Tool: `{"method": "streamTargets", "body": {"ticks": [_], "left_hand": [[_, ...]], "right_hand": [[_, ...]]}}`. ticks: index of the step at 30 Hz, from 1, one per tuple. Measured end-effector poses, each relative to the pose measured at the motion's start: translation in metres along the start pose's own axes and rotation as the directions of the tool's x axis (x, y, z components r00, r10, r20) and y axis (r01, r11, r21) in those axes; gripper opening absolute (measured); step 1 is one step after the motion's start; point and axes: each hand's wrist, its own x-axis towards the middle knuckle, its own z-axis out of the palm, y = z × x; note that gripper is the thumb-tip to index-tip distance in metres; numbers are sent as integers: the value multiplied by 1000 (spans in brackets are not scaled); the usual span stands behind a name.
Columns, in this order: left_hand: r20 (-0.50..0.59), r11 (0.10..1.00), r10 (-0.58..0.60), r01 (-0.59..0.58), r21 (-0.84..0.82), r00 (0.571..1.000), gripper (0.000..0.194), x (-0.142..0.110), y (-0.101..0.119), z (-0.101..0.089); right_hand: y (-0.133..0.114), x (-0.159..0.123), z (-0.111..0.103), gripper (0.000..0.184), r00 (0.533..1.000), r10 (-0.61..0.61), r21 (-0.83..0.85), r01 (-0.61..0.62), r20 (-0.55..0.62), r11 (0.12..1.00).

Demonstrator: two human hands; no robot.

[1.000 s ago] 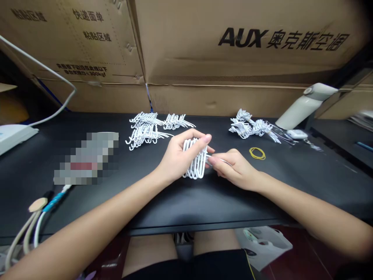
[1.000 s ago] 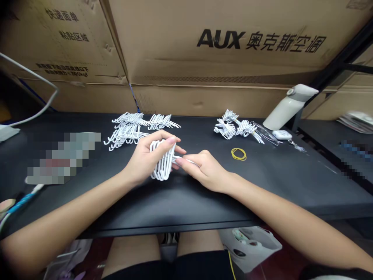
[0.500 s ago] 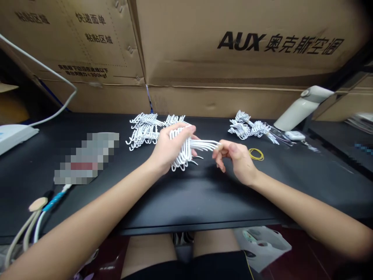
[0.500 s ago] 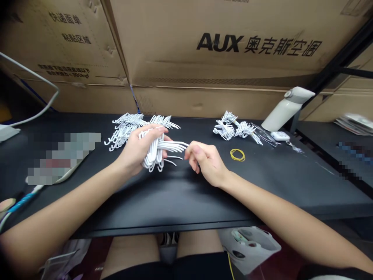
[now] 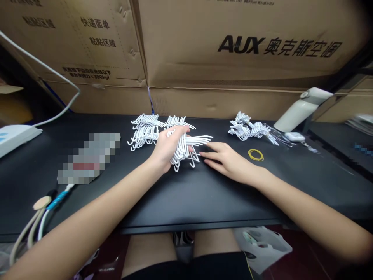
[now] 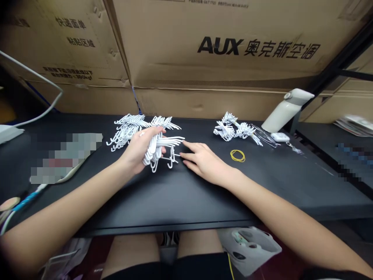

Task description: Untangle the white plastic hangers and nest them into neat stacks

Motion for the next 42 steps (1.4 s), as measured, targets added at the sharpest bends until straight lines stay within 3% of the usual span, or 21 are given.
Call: {"method": "streamTargets", "body": {"ticks": [3,6,10,13,15,18,25,34,39,42], "left_hand": [[19,999,0,-1,37,1000,15,1,-1,-1],[44,995,23,-28,96,999,17,2,-3,-3],[97,980,91,-106,168,991,18,2,-6,-3],[157,961,146,-178,211,977,19,0,-8,-3],[187,952,159,-200,232,970,20,-2,-9,-2],[207,947,147,-198,254,967,20,-3,-9,-2],[206,945,150,-202,256,967,22,-3,-11,-2],[228,933,170,-231,276,959,22,-5,-13,-2],[238,899,197,-272,344,951,21,-5,-12,-3],[260,920,174,-251,301,950,21,-4,-11,-3]], "right_hand": [[12,1,-3,23,999,45,56,-44,-28,997],[24,1,-9,16,986,166,116,-164,-9,980],[37,3,-15,14,922,363,266,-319,-135,910],[36,7,-17,20,831,487,545,-286,-268,788],[31,9,-20,21,810,517,682,-214,-276,699],[22,11,-24,17,849,472,736,-161,-236,657],[14,9,-27,21,919,379,734,-184,-108,654],[12,6,-30,20,937,318,644,-153,-146,749],[7,6,-32,21,958,285,689,-186,-31,701],[7,6,-34,22,963,270,700,-197,7,686]]}}
